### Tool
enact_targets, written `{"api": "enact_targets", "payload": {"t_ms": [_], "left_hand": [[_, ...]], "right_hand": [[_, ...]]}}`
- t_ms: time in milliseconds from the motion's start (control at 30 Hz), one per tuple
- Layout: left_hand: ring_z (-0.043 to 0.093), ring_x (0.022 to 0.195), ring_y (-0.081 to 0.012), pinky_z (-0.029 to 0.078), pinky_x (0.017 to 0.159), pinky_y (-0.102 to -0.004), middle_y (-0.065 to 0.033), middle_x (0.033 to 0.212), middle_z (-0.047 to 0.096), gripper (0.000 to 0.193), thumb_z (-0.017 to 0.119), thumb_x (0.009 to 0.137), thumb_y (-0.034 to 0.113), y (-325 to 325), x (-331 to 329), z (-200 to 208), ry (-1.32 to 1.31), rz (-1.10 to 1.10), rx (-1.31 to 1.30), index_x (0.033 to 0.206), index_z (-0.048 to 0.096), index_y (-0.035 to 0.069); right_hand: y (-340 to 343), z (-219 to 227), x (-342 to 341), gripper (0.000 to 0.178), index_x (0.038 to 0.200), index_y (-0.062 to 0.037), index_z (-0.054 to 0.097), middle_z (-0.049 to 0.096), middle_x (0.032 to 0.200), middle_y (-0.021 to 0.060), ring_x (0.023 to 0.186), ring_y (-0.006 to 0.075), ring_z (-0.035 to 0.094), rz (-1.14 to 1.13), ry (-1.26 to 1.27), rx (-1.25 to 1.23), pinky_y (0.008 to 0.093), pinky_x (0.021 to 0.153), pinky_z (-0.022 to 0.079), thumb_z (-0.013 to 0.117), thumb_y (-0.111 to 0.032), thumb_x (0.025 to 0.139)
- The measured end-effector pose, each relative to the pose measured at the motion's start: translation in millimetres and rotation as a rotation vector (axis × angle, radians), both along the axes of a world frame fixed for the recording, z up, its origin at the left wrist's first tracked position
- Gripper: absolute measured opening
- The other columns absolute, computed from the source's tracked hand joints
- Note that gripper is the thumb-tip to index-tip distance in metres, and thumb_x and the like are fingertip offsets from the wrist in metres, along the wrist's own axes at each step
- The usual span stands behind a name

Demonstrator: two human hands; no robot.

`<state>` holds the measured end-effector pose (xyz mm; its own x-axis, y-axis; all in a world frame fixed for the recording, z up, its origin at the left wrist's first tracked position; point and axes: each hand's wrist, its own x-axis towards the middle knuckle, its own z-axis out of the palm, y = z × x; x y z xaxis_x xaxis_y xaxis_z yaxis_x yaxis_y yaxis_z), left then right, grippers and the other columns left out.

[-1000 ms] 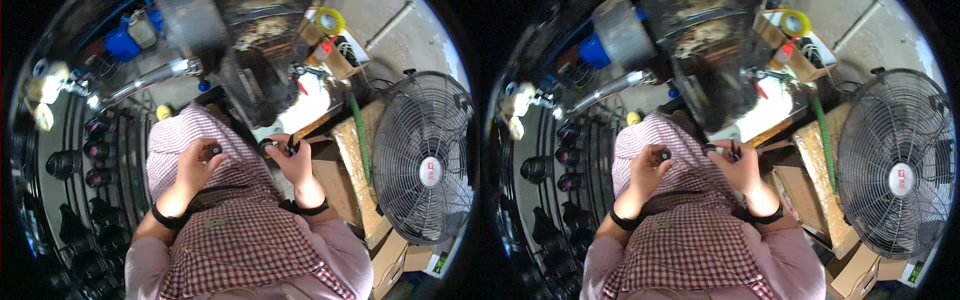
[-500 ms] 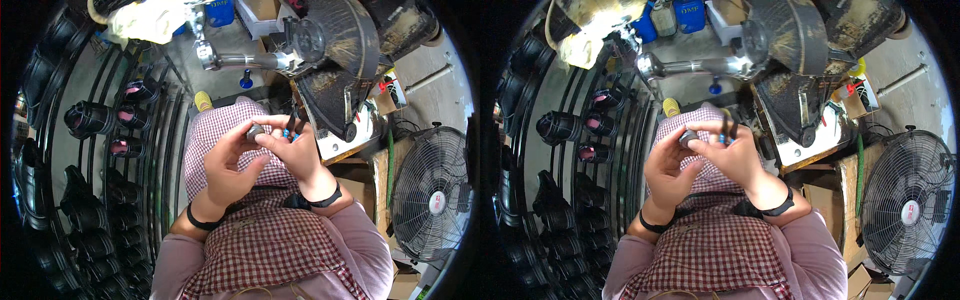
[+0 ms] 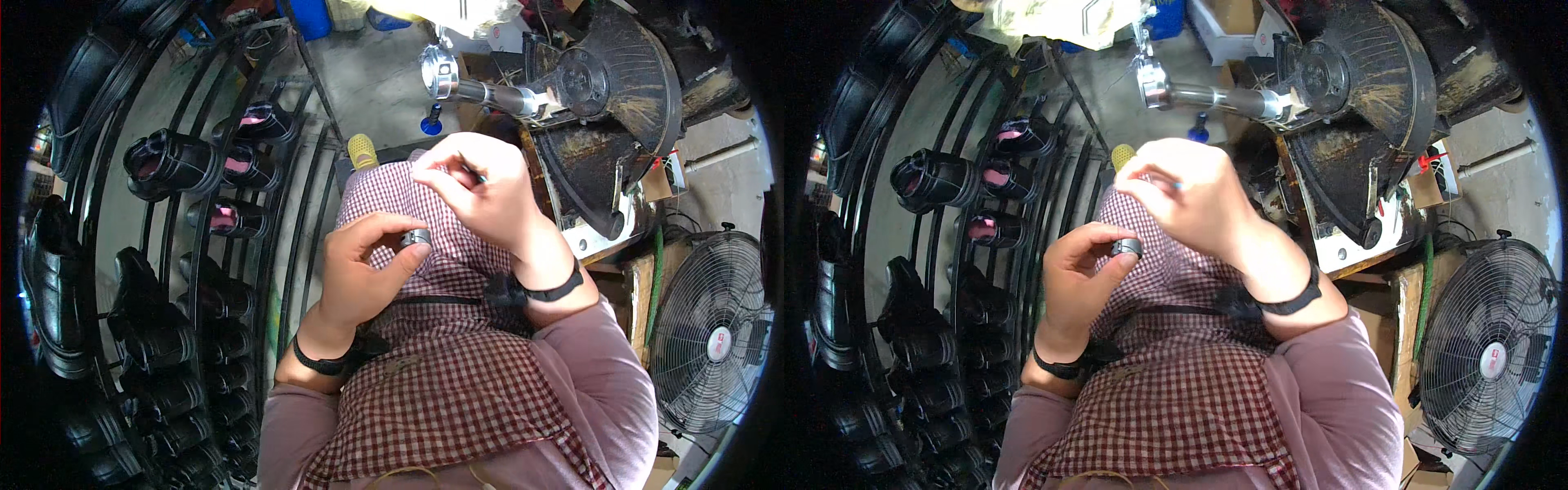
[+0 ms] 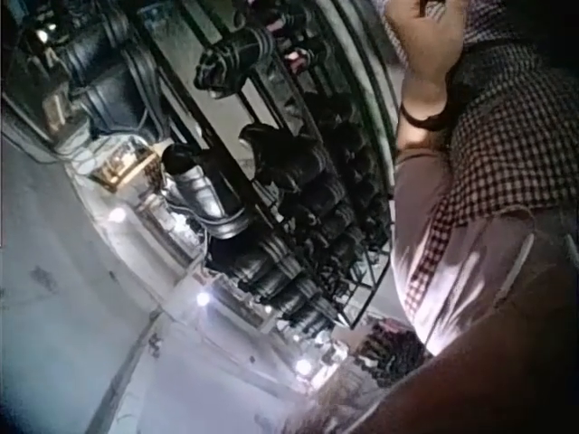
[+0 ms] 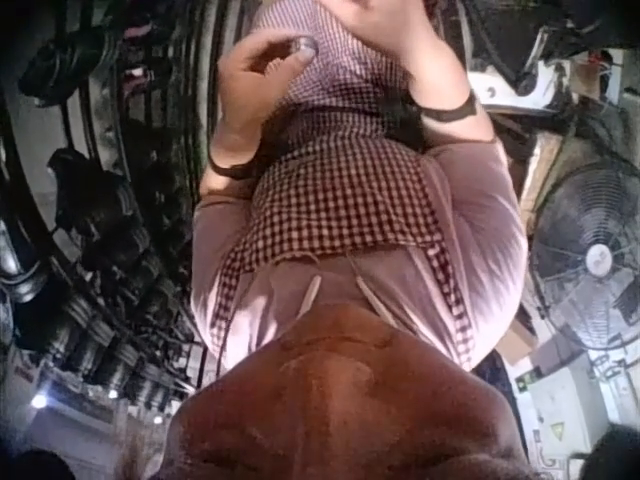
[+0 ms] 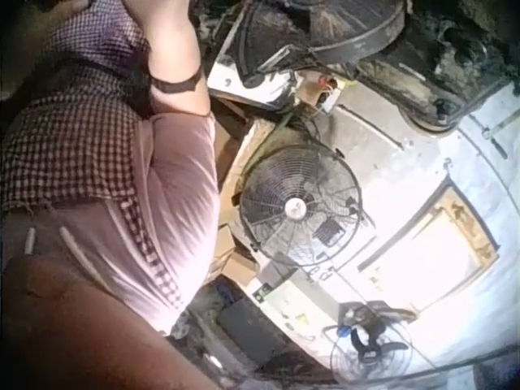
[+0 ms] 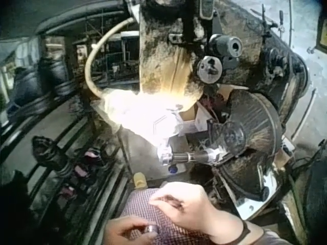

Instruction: The recorder is assembling and finishing shoes using industrial machinery, including trimming thread, oiling components, and lasting shoes on a machine.

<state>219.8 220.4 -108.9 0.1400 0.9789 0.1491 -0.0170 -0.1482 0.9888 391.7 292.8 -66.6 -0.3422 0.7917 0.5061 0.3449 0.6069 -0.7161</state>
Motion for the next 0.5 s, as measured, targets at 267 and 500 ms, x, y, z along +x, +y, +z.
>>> {"api": "enact_targets", "payload": {"t_ms": [267,500], "left_hand": [[0.063,0.085,-0.018,0.051,0.074,-0.0271,-0.011,0.103,0.063,0.018,0.068,0.072,-0.005,13,-12,-7,0.224,0.161,0.3,0.09,0.066,-0.001],[0.062,0.077,-0.0102,0.049,0.065,-0.0199,-0.0122,0.103,0.065,0.019,0.068,0.071,-0.012,-4,-28,-15,0.014,0.303,0.177,0.086,0.068,-0.001]], "right_hand": [[-18,8,-27,0.012,0.081,-0.0048,0.068,0.063,0.07,0.0038,0.057,0.0137,0.056,0.477,0.221,0.001,0.0257,0.053,0.041,0.073,-0.002,0.071],[-12,-13,30,0.014,0.083,-0.0079,0.072,0.064,0.082,0.0016,0.067,0.0068,0.053,0.187,0.243,0.091,0.0194,0.057,0.041,0.078,-0.002,0.071]]}}
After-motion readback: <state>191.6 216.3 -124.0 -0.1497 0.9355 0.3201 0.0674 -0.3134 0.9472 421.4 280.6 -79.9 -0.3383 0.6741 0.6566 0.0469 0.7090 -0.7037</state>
